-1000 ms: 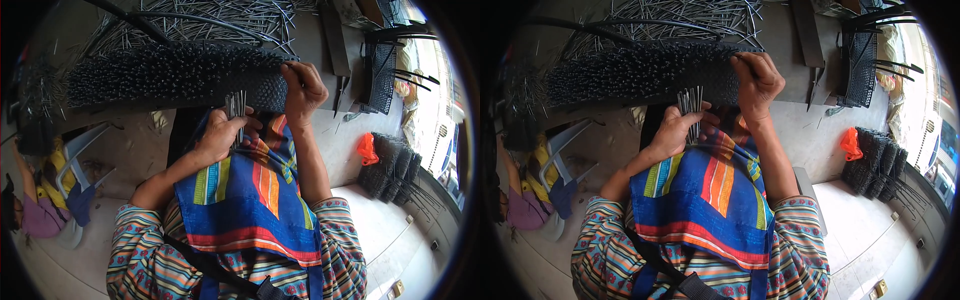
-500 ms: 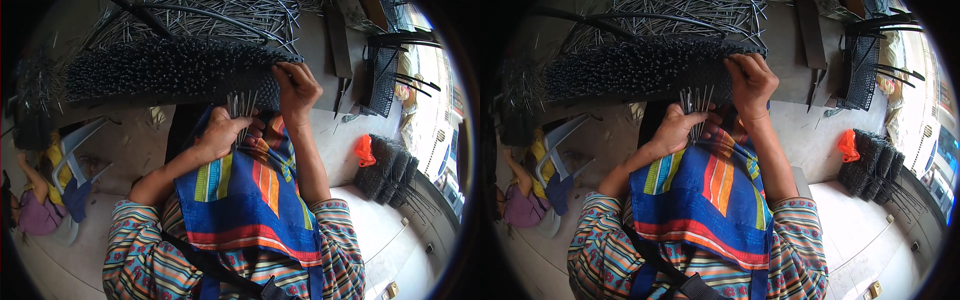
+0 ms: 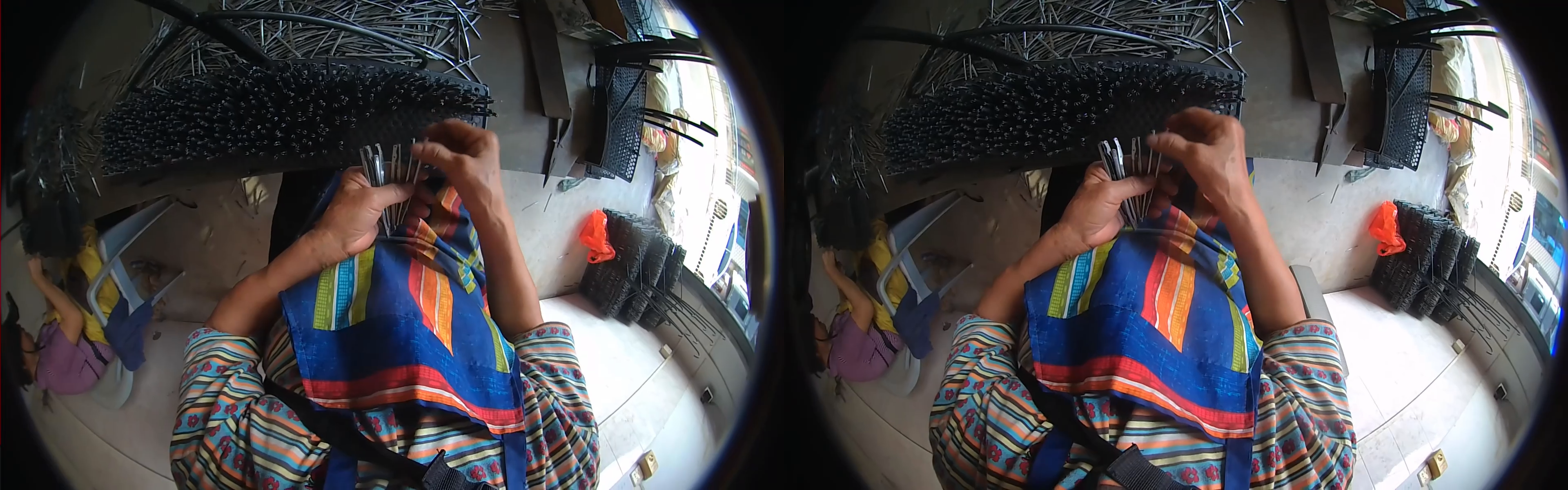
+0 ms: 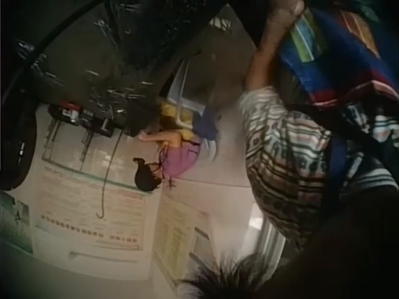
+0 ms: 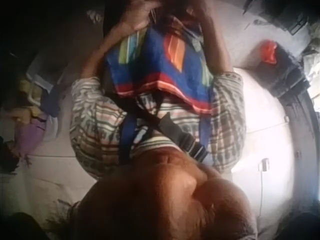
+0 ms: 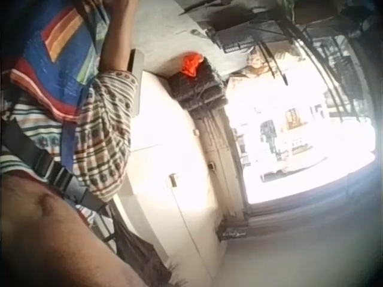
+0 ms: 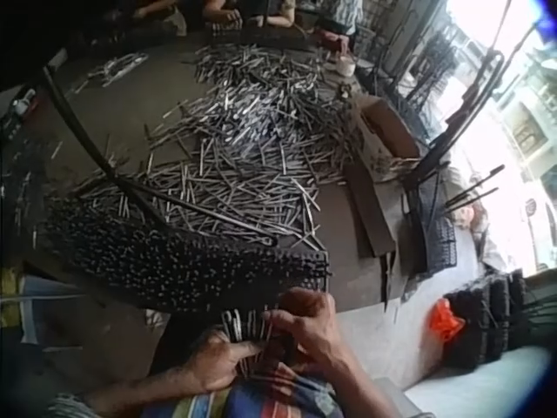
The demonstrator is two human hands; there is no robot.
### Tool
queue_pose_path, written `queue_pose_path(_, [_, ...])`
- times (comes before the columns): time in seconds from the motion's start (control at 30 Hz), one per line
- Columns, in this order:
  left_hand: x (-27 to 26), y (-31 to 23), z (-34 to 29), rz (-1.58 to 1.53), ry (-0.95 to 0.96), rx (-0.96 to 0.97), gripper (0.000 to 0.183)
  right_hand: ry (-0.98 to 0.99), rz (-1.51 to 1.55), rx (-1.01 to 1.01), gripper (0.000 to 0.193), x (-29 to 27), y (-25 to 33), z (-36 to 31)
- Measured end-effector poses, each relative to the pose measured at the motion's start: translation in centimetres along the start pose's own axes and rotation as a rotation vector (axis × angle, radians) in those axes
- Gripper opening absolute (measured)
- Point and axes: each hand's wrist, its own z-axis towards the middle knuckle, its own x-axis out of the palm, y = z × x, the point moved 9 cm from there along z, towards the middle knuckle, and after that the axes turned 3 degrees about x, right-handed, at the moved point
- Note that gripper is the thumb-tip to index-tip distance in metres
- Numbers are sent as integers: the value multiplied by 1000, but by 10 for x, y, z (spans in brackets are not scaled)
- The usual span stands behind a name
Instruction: Inserting thin metal rods into a perforated black mesh to assemble industrial components.
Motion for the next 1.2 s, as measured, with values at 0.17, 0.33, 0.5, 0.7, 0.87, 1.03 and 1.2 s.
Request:
queue_pose_path(0.17, [8,5,-1,55,-21,-34,20,155,80,102,11,8,-14,-10])
queue_pose_path(0.33, [-16,13,-5,19,-173,-115,22,-311,341,-168,3,-48,6,-10])
queue_pose_path(0.5, [-7,9,-7,75,-172,-106,21,-431,192,-609,8,-61,29,-6])
queue_pose_path(0.7, [-3,3,-7,125,-174,-101,22,-439,-167,-736,11,-40,41,-8])
queue_pose_path(0.87, [-9,5,-6,130,-168,-114,23,-485,-231,-652,14,-37,42,-5])
queue_pose_path(1.03, [-10,9,-5,125,-162,-151,24,-515,-455,-711,13,-32,49,-4])
queue_pose_path(1.2, [-9,10,-3,95,-146,-126,22,-529,-720,-811,21,-19,54,-16])
